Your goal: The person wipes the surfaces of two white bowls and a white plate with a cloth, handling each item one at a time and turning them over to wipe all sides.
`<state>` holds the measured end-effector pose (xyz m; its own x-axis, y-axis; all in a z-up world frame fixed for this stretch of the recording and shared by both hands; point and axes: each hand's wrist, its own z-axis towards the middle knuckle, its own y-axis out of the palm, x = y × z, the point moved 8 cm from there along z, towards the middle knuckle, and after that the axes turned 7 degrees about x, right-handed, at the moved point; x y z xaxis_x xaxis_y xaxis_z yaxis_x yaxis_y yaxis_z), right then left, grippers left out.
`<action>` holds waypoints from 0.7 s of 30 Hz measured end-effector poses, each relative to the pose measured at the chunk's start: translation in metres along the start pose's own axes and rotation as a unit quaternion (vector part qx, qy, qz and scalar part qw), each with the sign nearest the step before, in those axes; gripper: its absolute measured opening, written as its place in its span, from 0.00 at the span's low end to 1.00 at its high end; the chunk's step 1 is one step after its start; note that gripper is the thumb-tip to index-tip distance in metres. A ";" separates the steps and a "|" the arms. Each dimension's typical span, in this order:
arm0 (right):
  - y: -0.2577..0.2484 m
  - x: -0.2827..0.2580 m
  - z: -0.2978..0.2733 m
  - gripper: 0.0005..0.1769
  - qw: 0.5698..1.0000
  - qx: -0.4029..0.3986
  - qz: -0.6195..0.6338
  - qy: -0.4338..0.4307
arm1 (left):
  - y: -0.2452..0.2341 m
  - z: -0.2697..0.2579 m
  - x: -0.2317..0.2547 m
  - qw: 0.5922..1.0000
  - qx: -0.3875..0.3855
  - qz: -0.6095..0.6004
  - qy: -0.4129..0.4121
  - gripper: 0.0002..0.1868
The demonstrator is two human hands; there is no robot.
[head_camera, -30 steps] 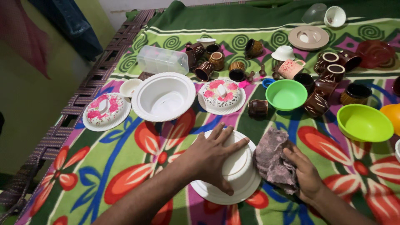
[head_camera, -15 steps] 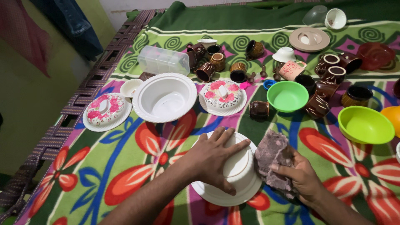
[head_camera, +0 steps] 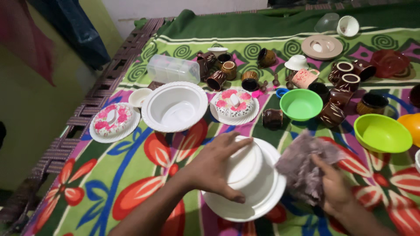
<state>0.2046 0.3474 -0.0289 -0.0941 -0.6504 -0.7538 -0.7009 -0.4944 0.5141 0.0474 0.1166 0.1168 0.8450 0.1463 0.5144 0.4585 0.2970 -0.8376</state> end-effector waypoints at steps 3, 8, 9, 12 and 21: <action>0.013 -0.040 -0.020 0.22 0.993 -0.028 -0.002 -0.117 | -0.018 -0.009 -0.008 0.984 0.034 -0.177 0.000 0.69; 0.050 -0.083 -0.038 0.16 0.878 -0.087 -0.265 -0.389 | -0.012 -0.014 -0.018 0.970 0.011 -0.239 0.042 0.69; 0.051 -0.089 -0.031 0.14 0.863 -0.043 -0.295 -0.408 | -0.012 -0.014 -0.020 0.968 0.008 -0.244 0.056 0.69; 0.061 -0.104 -0.023 0.10 0.802 0.087 -0.387 -0.447 | -0.008 -0.016 -0.025 0.963 -0.001 -0.260 0.064 0.70; 0.190 -0.004 -0.177 0.24 0.367 -0.334 -0.536 -0.683 | 0.004 -0.010 -0.030 0.951 -0.021 -0.290 0.100 0.66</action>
<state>0.1971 0.1539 0.1446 -0.6032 0.7952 0.0622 -0.5657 -0.3716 -0.7361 0.0262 0.1042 0.0965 0.4795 -0.2146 0.8509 0.8709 0.2352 -0.4315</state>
